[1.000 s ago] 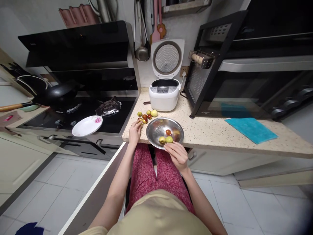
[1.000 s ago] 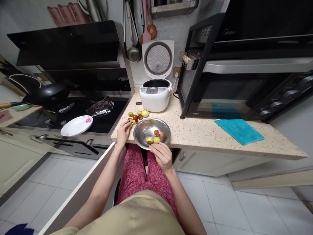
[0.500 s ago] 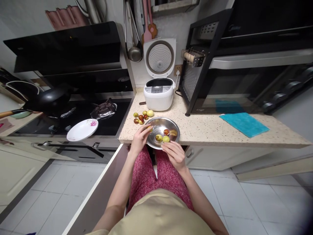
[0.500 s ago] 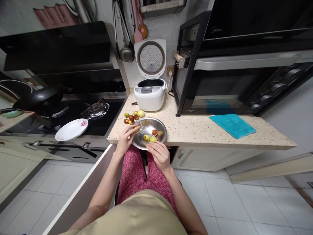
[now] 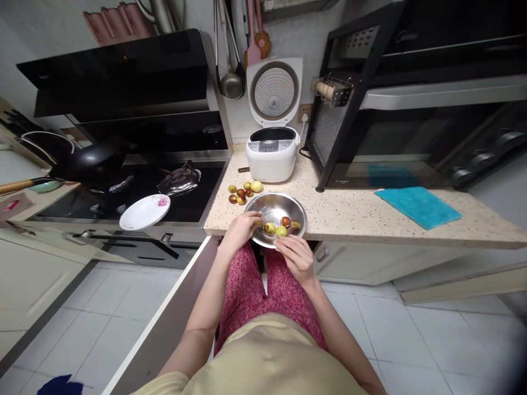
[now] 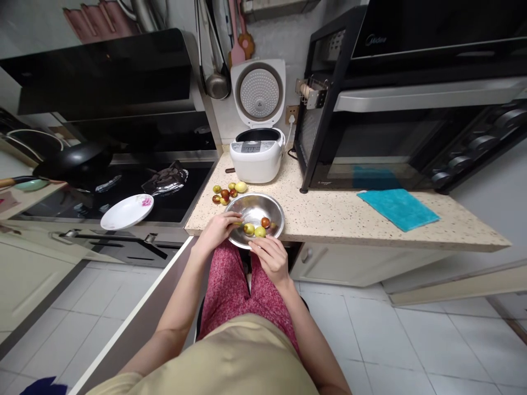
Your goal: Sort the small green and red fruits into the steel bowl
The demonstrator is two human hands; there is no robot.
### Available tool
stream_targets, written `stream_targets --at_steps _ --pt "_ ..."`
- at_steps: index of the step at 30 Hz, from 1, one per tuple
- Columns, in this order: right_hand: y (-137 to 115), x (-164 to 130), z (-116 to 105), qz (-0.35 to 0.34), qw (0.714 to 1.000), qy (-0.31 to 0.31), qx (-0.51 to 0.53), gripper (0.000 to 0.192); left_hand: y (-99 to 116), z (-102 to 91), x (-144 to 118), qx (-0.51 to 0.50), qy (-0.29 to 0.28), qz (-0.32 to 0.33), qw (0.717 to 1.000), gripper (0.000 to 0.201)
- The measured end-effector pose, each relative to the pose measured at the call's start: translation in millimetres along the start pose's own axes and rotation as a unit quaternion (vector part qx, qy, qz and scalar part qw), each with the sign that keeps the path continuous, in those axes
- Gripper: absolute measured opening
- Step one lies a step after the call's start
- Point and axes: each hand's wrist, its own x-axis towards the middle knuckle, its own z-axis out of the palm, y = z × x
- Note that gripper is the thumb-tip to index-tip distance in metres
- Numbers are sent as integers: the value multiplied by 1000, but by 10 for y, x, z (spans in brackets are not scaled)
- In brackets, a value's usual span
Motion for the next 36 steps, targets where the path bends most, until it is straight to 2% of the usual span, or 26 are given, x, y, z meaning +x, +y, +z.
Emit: stream_targets --at_steps 4,12,15,18,21,23,29,32,36 --pt "3 -16 2 3 1000 -4 -7 37 0 -9 -11 -1 -5 11 1000 24" --pt "0 -16 -12 -5 1000 -1 -5 36 10 16 -92 -39 43 39 998 26" --pt "2 -21 -14 -5 1000 2 -6 36 35 34 -155 -52 99 46 993 28" --pt "6 -37 -9 4 1000 -2 0 38 13 65 -215 -51 188 11 981 31" --pt "3 -48 0 9 1000 -3 7 39 -131 123 -213 -51 257 -40 964 33" --pt "-2 -47 5 9 1000 -1 6 38 -292 181 -169 -45 274 -60 959 34" --pt "-7 -25 -5 -3 1000 0 -3 37 -735 341 69 -19 252 -88 964 43" --pt "-7 -16 -14 -1 1000 -3 -1 38 -810 347 270 -23 234 -85 968 40" --pt "-9 12 -8 6 1000 -1 -2 37 -863 320 673 -18 186 -45 981 35"
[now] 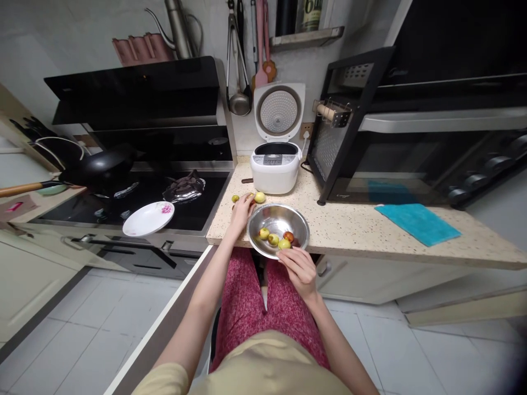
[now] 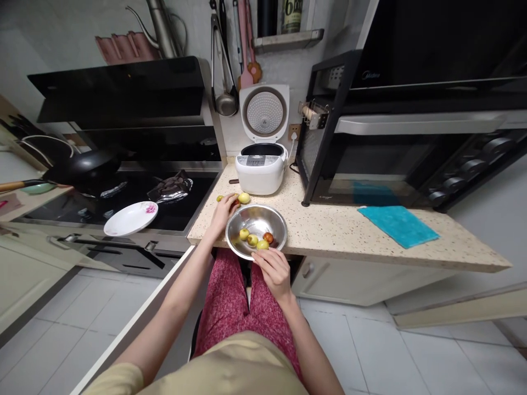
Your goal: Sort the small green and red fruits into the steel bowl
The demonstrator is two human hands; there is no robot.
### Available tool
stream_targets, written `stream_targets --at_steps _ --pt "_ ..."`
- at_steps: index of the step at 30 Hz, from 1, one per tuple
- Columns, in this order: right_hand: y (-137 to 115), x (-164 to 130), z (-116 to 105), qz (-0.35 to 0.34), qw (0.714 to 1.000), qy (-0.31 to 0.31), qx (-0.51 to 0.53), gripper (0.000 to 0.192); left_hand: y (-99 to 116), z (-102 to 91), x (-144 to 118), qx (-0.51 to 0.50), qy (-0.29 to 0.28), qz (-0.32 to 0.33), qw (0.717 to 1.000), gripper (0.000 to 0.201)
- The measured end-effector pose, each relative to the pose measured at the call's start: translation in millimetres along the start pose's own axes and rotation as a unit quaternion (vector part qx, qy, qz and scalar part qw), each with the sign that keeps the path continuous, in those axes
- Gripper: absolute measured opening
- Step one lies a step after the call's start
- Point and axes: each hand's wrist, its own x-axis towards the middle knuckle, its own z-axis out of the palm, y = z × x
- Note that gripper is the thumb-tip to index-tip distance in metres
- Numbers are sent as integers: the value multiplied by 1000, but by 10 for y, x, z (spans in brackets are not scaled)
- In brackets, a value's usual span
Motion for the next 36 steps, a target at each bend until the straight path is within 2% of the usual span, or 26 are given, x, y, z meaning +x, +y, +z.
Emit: stream_targets --at_steps 4,8,11,14,17,19,22,26,31,36 --pt "3 56 6 -9 1000 7 1 36 -39 140 350 6 -52 3 999 37" --pt "15 107 -1 -18 1000 7 7 37 -32 213 498 11 -86 0 996 37" --pt "28 117 -2 -18 1000 12 8 36 4 198 537 12 -101 -8 995 36" --pt "37 107 2 -9 1000 10 10 35 81 79 556 11 -97 -20 995 38" --pt "35 94 11 0 1000 8 13 34 251 -161 520 -22 -56 -11 998 41" --pt "29 88 19 4 1000 11 14 34 428 -336 445 -61 -43 28 997 39" --pt "18 79 38 8 1000 19 14 34 728 -495 280 -89 -104 83 987 38" --pt "9 68 58 7 1000 23 10 36 1000 -436 86 -98 -208 133 964 43" --pt "7 70 42 -4 1000 21 5 36 1057 -256 -13 -48 -253 132 957 48" --pt "-4 77 32 -5 1000 18 -4 33 1036 -175 -84 4 -284 134 950 50"
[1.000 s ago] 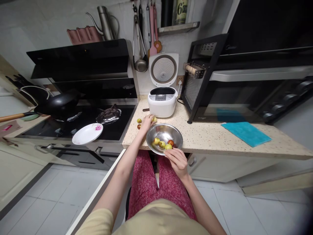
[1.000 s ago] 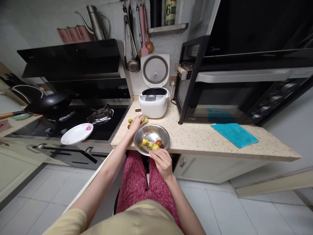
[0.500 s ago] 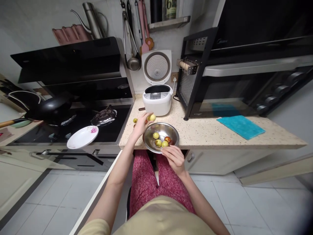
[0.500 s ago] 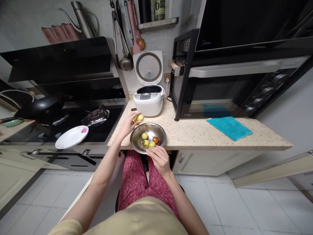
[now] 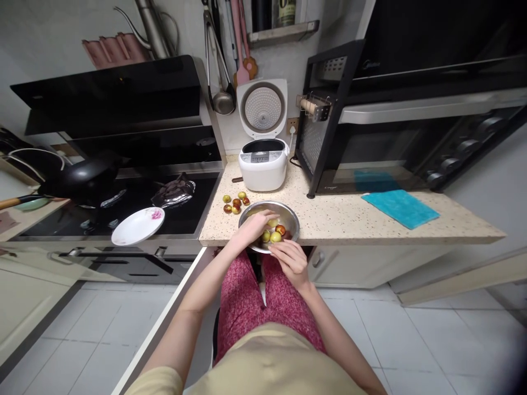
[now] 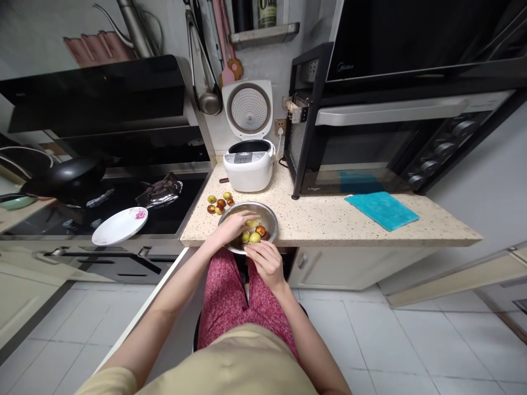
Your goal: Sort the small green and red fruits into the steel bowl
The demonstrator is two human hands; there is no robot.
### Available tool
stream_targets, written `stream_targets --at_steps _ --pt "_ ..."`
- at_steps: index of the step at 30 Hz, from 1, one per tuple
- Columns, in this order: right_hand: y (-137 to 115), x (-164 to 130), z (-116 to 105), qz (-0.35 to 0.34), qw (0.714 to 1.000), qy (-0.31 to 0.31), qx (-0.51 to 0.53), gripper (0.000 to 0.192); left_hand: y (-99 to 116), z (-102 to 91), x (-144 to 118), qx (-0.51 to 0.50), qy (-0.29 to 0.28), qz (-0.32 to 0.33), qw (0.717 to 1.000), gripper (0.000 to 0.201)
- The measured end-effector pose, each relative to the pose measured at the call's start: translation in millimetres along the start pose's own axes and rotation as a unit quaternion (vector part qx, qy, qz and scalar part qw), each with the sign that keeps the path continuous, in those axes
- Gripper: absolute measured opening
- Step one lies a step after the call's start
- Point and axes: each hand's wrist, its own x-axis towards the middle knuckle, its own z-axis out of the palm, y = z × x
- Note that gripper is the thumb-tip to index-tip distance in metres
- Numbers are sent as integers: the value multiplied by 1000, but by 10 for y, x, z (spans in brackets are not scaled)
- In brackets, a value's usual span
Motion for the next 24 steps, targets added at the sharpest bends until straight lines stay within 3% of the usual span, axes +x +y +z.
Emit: stream_targets --at_steps 11,15,20,24 --pt "-1 -22 4 -2 1000 2 5 37 -28 40 -84 5 -5 -31 999 44" --pt "16 -62 5 4 1000 -13 6 38 -42 -40 -220 -20 88 -20 996 48" --pt "15 -100 13 14 1000 -12 10 39 -274 -67 -437 -53 266 -126 954 57" --pt "4 -98 19 16 1000 -6 11 39 -567 21 -539 -18 270 -178 946 47"
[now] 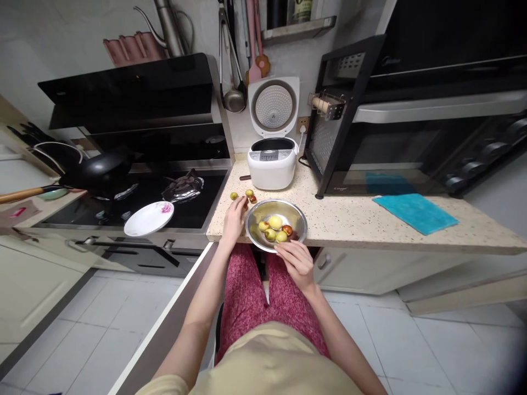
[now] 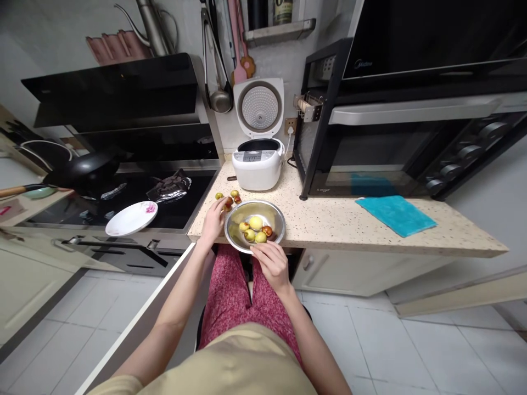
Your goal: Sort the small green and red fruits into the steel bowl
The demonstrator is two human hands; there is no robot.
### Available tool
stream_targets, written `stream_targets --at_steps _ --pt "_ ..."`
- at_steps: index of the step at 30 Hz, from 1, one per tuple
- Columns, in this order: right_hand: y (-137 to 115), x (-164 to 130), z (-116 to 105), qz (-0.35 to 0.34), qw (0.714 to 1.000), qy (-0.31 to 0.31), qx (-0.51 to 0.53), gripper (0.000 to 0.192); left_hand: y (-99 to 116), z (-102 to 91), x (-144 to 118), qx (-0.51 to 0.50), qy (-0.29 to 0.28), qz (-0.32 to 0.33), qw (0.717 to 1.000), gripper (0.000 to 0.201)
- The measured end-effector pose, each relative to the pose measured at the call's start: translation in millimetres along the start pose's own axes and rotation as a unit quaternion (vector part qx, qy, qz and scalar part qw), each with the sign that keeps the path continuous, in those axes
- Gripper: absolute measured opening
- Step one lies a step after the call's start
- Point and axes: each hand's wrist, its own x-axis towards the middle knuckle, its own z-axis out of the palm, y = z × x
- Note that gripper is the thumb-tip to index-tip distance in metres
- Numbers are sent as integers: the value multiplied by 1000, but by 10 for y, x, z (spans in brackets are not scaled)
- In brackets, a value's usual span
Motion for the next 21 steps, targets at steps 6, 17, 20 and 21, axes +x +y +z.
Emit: stream_targets --at_steps 6,17,20,21 --pt "-8 15 2 -1 1000 2 0 37 -236 123 14 70 -42 2 997 44" --pt "-18 30 -16 -5 1000 -2 -3 36 -195 189 3 55 -10 -13 998 29" --pt "-20 29 -8 2 1000 -4 -3 37 -178 183 -14 55 -4 -17 998 24" --pt "-20 28 -6 3 1000 -4 -3 37 -175 176 -15 53 -2 -19 998 23"
